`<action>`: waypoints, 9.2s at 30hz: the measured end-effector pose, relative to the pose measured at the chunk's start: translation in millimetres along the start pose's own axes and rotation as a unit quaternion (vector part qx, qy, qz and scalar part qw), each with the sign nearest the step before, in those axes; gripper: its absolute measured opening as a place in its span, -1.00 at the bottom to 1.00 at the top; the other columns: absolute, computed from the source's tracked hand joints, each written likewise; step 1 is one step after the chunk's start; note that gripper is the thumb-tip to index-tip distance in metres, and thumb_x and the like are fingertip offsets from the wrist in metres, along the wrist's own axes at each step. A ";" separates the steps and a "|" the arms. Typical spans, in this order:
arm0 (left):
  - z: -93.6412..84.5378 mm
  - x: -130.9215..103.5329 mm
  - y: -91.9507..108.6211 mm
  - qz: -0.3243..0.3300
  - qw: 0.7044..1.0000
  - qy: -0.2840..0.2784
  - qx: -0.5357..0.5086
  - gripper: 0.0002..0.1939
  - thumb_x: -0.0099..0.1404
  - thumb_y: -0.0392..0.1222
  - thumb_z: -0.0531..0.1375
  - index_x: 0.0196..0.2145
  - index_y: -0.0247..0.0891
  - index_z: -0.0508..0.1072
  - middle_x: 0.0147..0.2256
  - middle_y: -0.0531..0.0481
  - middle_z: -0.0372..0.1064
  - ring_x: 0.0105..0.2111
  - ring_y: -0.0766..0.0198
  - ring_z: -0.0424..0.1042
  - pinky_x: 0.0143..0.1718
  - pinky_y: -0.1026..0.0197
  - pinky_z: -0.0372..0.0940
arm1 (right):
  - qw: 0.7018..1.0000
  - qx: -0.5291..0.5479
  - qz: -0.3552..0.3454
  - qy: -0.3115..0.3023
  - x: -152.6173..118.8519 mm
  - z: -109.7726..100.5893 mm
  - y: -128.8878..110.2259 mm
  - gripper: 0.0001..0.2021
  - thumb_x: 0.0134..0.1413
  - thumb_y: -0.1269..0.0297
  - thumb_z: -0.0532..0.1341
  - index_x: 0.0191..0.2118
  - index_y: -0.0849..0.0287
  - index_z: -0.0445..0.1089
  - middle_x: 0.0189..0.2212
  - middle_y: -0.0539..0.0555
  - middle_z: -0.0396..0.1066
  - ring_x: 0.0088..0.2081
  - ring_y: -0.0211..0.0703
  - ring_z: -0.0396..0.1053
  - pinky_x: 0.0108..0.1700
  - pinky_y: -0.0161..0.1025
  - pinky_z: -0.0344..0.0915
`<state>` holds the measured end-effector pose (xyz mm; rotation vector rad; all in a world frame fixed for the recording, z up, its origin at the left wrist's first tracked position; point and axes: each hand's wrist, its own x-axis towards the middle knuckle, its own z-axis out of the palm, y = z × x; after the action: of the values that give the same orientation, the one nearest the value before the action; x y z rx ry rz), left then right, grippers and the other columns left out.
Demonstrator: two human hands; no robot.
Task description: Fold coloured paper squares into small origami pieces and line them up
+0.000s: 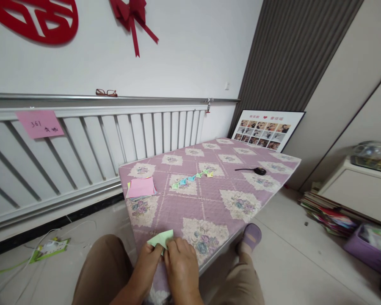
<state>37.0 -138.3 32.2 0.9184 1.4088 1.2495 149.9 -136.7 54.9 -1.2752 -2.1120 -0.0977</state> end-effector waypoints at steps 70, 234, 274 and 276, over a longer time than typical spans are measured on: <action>-48.1 9.7 -19.6 0.315 0.717 -0.244 0.571 -0.62 0.34 -0.28 0.02 0.09 -0.08 0.30 0.13 0.05 0.22 0.14 0.13 0.08 0.16 0.04 -0.03 | 0.977 -0.026 0.074 -0.200 -27.3 32.6 34.0 -0.65 0.09 0.48 0.08 -0.05 0.01 0.39 -0.18 0.07 0.38 -0.17 -0.11 0.28 -0.11 -0.20 0.12; -46.3 46.2 -23.4 0.232 0.864 -0.153 0.419 -0.82 0.17 -0.34 0.08 -0.34 -0.21 0.47 -0.33 0.00 0.38 -0.26 0.22 0.32 -0.18 0.20 0.16 | 0.982 0.090 0.093 -0.138 -21.4 36.9 31.4 -0.93 0.04 0.27 0.19 -0.31 0.06 0.38 -0.30 0.02 0.37 -0.19 -0.09 0.28 -0.15 -0.16 0.07; -63.6 44.5 -17.0 0.291 0.790 -0.254 0.475 -0.68 0.11 -0.17 0.26 -0.13 -0.15 0.44 -0.13 -0.02 0.33 -0.15 0.15 0.27 -0.07 0.11 0.14 | 0.967 0.146 0.056 -0.201 -18.8 33.4 44.7 -0.75 -0.01 0.21 0.24 -0.15 0.04 0.39 -0.11 0.05 0.40 -0.03 -0.09 0.29 -0.01 -0.19 0.14; -66.2 45.7 -15.1 0.290 0.788 -0.278 0.468 -0.58 0.07 -0.10 0.30 -0.08 -0.15 0.42 -0.10 -0.04 0.32 -0.13 0.13 0.27 -0.05 0.11 0.15 | 0.957 0.190 0.045 -0.215 -23.9 32.1 47.6 -0.59 -0.15 0.18 0.34 -0.09 0.05 0.38 -0.04 0.08 0.36 0.03 -0.01 0.25 0.05 -0.11 0.10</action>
<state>-36.0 -111.8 6.5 2.3267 1.2440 0.4788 179.9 -117.9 3.8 -1.2290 -2.2718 0.6500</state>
